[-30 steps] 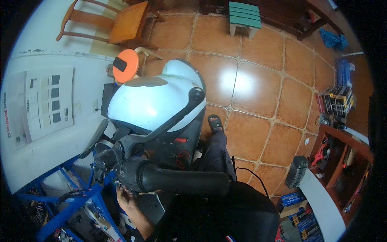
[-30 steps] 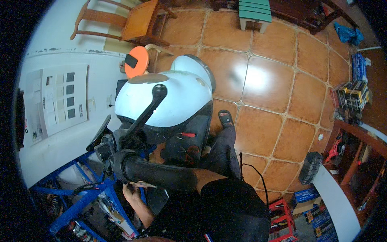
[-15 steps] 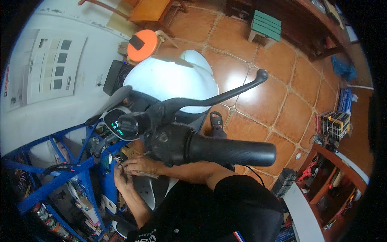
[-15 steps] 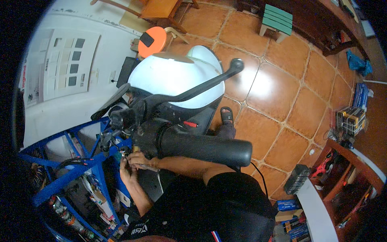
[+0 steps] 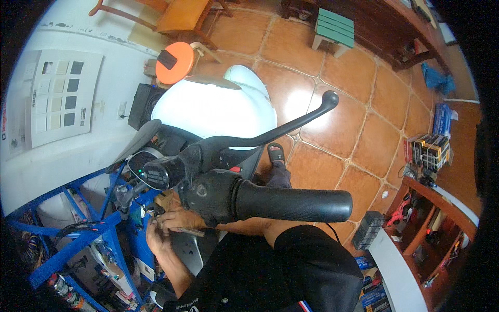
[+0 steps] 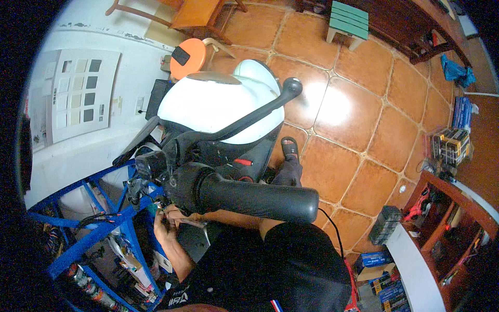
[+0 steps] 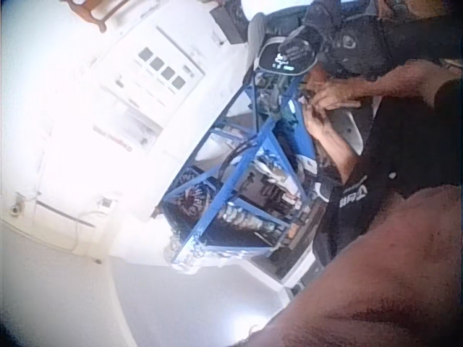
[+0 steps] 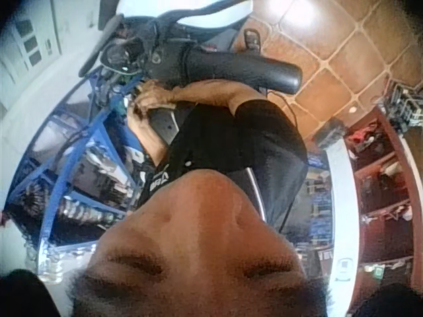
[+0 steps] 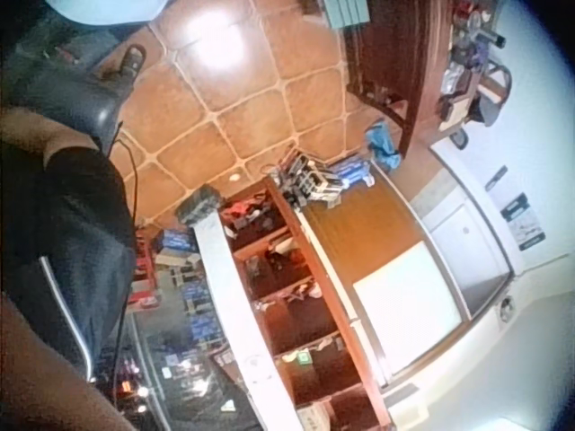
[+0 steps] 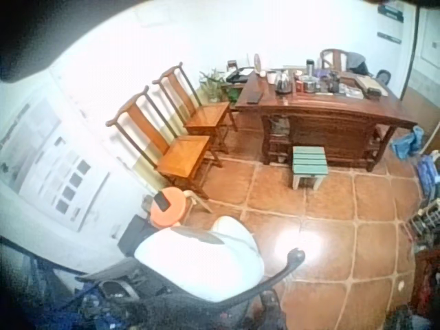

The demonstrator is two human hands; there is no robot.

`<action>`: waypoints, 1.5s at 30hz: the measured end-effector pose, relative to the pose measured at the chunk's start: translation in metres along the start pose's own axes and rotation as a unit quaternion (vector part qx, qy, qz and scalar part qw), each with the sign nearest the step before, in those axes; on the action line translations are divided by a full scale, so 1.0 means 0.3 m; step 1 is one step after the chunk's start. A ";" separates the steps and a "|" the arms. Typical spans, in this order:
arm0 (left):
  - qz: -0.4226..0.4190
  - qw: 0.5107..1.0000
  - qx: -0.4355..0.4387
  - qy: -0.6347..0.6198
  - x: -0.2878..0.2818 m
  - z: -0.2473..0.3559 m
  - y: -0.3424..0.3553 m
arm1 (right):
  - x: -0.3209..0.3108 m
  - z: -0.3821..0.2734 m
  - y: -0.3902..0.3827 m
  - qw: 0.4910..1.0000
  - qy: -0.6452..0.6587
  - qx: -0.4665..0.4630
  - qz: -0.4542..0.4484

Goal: The person works on the exposed wiring near the scooter's handlebar and digital display. Using a screwdriver, they tighten or adjust small connectors within the wiring harness. The scooter's dashboard remains powered on throughout the process.

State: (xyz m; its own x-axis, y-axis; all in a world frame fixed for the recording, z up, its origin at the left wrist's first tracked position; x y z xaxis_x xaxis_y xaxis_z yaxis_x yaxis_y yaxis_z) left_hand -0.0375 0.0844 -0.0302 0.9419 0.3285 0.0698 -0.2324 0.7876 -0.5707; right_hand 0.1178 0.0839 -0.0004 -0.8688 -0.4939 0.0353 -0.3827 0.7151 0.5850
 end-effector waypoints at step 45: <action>0.161 0.968 -0.113 -0.159 0.053 -0.105 -0.047 | 0.001 0.070 -0.075 0.972 -0.078 0.216 -0.047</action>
State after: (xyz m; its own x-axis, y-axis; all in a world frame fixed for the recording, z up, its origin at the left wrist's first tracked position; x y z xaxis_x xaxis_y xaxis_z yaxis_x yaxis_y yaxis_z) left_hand -0.0115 0.0620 -0.0467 0.6997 0.7093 0.0858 -0.4079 0.4952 -0.7671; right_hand 0.1197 0.0781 -0.0307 -0.8476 -0.5101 -0.1460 -0.5299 0.8281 0.1831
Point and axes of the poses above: each hand's wrist, its own y-axis towards the middle knuckle, its own x-axis out of the palm, z = x × y, the point moved 10 cm from there along y, towards the middle knuckle, and after that the axes turned 2 degrees about -z, right-handed, at the moved point
